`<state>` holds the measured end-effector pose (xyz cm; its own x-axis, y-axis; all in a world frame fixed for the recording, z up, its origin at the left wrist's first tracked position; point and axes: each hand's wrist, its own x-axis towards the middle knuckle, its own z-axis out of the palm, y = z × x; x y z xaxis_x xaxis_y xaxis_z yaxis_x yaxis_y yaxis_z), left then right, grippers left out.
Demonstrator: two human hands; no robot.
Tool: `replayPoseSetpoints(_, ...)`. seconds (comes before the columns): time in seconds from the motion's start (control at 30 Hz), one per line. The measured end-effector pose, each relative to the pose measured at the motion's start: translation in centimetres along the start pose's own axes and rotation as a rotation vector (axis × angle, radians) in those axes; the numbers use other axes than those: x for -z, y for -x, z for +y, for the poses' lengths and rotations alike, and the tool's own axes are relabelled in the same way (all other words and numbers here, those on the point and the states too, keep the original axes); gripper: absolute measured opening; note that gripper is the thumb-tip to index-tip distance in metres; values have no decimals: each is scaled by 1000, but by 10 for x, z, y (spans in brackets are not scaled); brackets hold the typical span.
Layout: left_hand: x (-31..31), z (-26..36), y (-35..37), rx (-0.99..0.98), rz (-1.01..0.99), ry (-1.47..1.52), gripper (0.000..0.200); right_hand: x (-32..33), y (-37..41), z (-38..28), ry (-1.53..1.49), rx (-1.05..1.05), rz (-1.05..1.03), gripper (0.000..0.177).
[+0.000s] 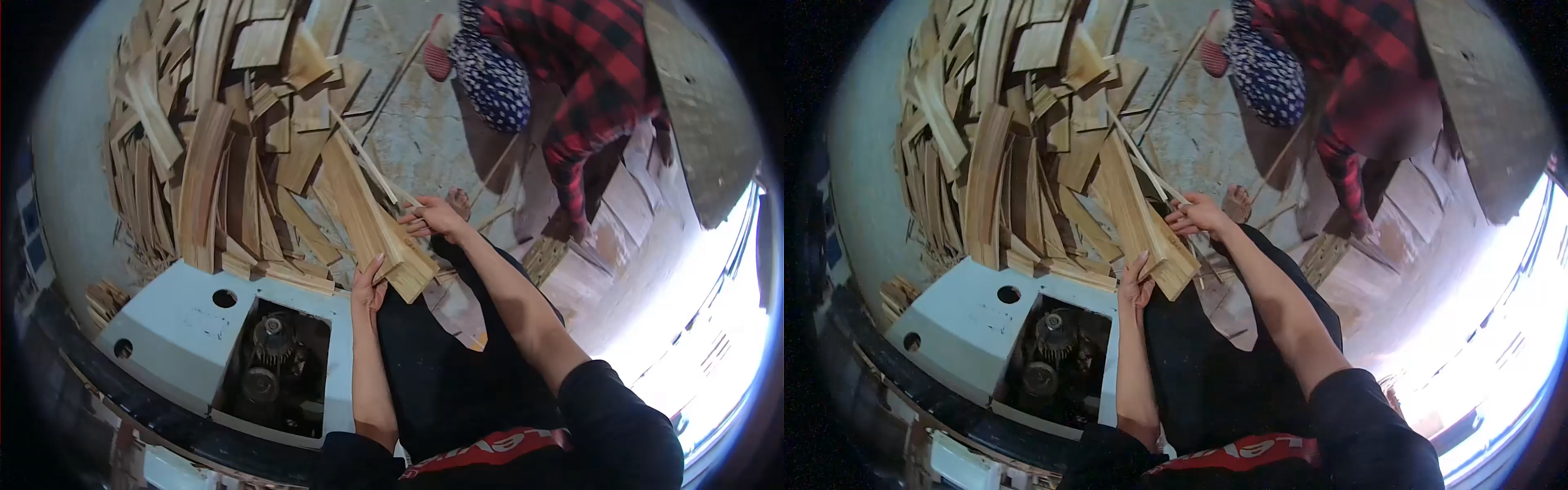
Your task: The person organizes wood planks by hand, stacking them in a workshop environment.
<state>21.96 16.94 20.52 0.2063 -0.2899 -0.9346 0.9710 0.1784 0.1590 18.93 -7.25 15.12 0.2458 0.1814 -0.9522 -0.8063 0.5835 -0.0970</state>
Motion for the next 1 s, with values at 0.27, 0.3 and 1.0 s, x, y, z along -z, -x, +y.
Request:
replayPoseSetpoints(0.27,-32,-41,27,219,97,-151,59,66,33,79,1361,784,931,68)
replayPoseSetpoints(0.3,-44,-45,30,248,123,-246,59,56,57,73,1402,856,1064,75)
replayPoseSetpoints(1.0,-86,-147,94,27,152,-759,46,49,62,161,31,-128,421,93)
